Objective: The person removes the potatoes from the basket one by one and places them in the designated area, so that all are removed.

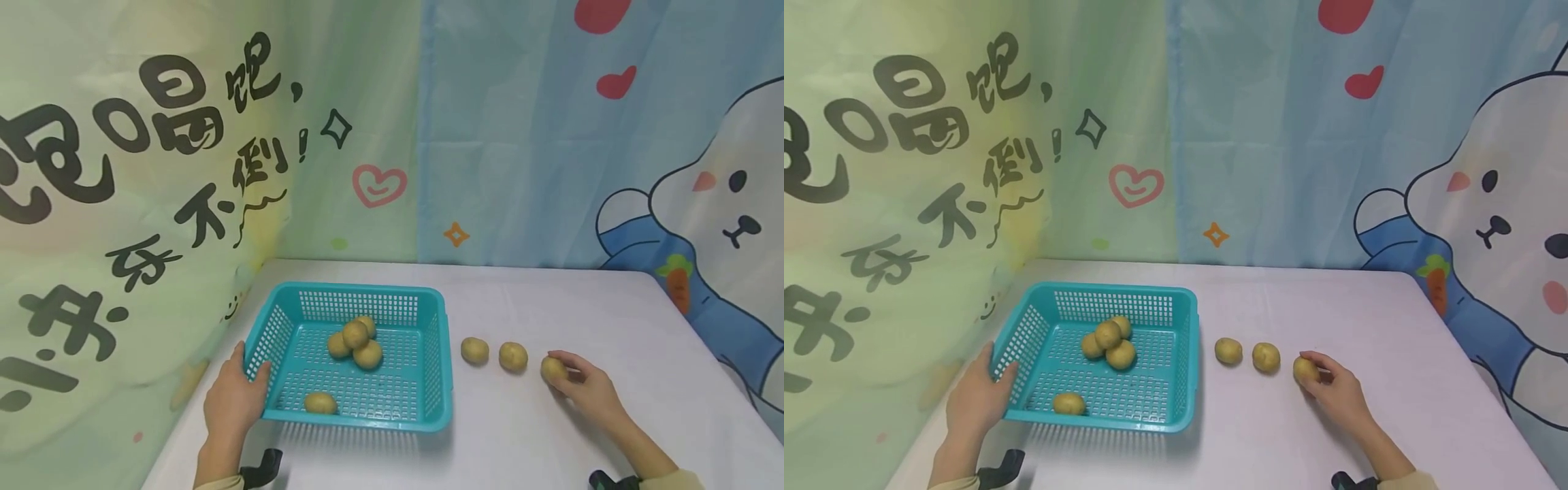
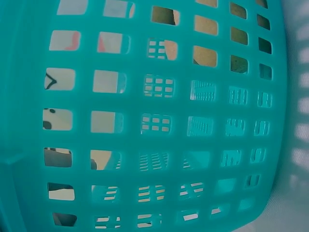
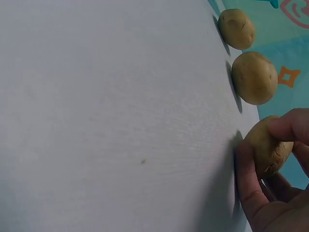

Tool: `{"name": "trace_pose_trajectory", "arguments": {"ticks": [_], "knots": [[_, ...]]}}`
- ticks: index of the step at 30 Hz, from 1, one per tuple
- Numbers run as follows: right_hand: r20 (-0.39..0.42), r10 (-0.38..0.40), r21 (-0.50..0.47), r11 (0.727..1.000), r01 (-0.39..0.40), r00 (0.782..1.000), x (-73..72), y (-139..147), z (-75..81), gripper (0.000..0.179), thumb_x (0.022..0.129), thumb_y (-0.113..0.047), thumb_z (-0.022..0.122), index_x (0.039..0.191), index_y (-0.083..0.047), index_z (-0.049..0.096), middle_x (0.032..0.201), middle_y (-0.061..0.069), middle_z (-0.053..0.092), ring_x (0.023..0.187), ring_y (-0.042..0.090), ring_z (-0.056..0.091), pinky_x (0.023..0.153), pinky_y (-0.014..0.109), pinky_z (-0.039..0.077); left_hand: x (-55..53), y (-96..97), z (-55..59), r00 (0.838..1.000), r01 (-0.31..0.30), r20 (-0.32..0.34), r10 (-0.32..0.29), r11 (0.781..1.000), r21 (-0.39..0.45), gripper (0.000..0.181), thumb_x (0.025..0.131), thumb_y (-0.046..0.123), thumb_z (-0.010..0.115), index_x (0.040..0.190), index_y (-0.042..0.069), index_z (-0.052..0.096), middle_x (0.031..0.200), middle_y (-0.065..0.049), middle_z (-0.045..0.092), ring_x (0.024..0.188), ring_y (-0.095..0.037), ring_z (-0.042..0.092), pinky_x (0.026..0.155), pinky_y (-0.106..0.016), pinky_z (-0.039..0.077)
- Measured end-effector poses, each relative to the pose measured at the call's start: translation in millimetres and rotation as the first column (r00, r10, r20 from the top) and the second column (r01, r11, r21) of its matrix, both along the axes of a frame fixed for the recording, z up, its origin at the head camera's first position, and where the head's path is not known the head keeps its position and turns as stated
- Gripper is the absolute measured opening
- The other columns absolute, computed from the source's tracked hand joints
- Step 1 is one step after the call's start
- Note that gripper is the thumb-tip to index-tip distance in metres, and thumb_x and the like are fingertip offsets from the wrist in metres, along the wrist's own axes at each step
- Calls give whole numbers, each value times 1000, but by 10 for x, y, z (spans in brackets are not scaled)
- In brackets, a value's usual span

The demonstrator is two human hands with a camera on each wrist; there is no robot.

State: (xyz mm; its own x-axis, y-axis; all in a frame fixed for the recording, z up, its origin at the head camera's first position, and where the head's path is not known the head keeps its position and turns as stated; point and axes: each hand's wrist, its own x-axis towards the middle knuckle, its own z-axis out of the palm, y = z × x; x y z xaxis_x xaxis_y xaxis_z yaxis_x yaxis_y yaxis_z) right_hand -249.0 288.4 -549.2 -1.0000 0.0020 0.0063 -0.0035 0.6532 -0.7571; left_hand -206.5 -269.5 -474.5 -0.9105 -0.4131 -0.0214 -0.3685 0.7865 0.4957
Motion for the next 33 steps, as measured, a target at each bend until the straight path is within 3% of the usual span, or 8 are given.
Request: {"name": "trace_pose_trajectory", "arguments": {"ticks": [3,6,8,13,17,33], "knots": [[0,-10,13,1000,10,1000,-27,-14,-7,53,95,-30,65,139,-3,51,136,29,51,118,48,54,83,41,54,-4,-4,-11,1000,-1,-4,1,1000,-4,72,99,37,50,152,-3,22,135,-34,46,116,-51,52,84,-61,45],[-15,-36,33,999,37,999,-64,-48,-17,57,96,-37,62,139,-3,49,137,29,50,121,49,51,93,58,46,0,-10,-7,1000,-5,-7,5,1000,-5,72,99,37,50,152,-3,22,136,-34,46,116,-51,52,85,-61,45],[-35,-69,48,996,71,997,-87,-76,-33,57,96,-40,60,137,-2,50,136,29,51,121,49,50,95,63,41,2,-10,-5,1000,-7,-10,7,1000,-5,71,99,36,50,152,-3,23,135,-34,46,115,-51,52,85,-61,45],[-126,-135,83,986,146,983,-121,-122,-80,45,95,-25,62,132,1,53,131,30,54,117,49,52,93,63,42,0,0,-11,1000,-8,-15,8,1000,-1,71,99,35,50,151,-4,23,131,-34,48,113,-50,53,84,-60,46],[-178,-134,87,985,151,975,-108,-127,-96,42,92,-14,63,130,3,54,128,31,54,115,49,53,91,63,42,-3,2,-13,1000,-8,-12,8,1000,2,71,99,35,50,152,-4,23,132,-34,47,115,-50,52,86,-61,45],[-71,-93,114,988,100,993,-68,-112,-96,65,93,-33,67,138,6,42,134,35,48,121,51,47,97,61,42,-1,3,-14,1000,-4,-12,4,1000,5,72,99,36,49,152,-4,22,135,-34,46,117,-50,51,86,-62,44]]}}
